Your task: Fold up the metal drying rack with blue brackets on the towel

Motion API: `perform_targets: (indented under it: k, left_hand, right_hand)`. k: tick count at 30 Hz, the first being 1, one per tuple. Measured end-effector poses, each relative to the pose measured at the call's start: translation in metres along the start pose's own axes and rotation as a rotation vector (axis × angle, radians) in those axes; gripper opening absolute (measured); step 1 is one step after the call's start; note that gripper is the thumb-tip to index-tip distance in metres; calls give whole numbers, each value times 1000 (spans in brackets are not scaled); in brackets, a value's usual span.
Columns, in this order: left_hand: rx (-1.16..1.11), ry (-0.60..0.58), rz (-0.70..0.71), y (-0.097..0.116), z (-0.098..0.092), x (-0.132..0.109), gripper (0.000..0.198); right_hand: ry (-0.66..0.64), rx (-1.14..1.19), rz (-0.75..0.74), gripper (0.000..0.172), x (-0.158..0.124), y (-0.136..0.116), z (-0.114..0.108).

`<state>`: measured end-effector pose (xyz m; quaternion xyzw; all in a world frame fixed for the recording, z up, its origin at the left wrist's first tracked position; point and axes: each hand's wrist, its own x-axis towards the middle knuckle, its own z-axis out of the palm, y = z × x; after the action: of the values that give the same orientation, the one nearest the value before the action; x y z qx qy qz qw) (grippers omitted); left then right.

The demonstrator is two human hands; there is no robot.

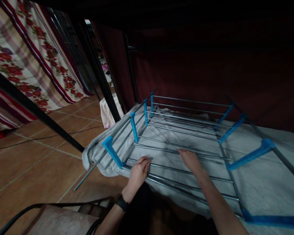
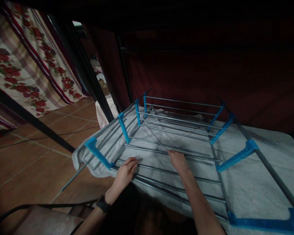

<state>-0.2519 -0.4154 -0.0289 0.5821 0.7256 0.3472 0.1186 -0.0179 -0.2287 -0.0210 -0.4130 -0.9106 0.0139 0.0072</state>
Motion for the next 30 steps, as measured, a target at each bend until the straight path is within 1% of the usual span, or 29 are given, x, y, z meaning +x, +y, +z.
perform_targets:
  k: [1,3,4,6,8,9,10,12,15,17,19,22,25,27,30]
  left_hand:
    - [-25,35,-17,-1,-2,0,28]
    - [-115,155,-84,-2,-7,2,27]
    - [-186,230,-143,-3,-9,5,29]
    - [-386,361,-299,-3,-15,15,39]
    - [-629,433,-437,-3,-23,30,52]
    - [-740,454,-471,-1,-27,39,57]
    - [-837,467,-477,1,-32,48,58]
    - [-984,488,-423,6,-41,67,54]
    - [-1111,506,-295,15,-53,94,41]
    - [-1165,515,-264,22,-60,108,34]
    - [-1202,503,-273,28,-64,120,32]
    - [-1214,427,-272,39,-63,133,34]
    - [-1215,359,-251,47,-57,143,32]
    - [-1223,354,-245,49,-53,149,30]
    - [-1236,355,-263,47,-53,154,29]
  right_hand:
    - [27,12,-7,38,0,0,-3]
    - [79,47,-17,40,-1,2,-9]
    - [96,68,-21,40,-1,3,-13]
    - [112,112,-37,39,-1,4,-18]
    - [114,159,-66,39,-2,2,-22]
    - [113,179,-84,39,-3,0,-23]
    - [115,196,-102,39,-3,-3,-25]
    - [131,215,-133,40,-5,-11,-28]
    - [174,220,-150,39,-8,-23,-33]
    - [203,213,-152,38,-8,-28,-36]
    - [241,196,-134,38,-8,-29,-39]
    - [304,174,-84,38,-8,-24,-41]
    - [336,159,-54,38,-8,-16,-41]
    - [345,144,-37,39,-7,-12,-43]
    - [373,117,-32,39,-3,-13,-48]
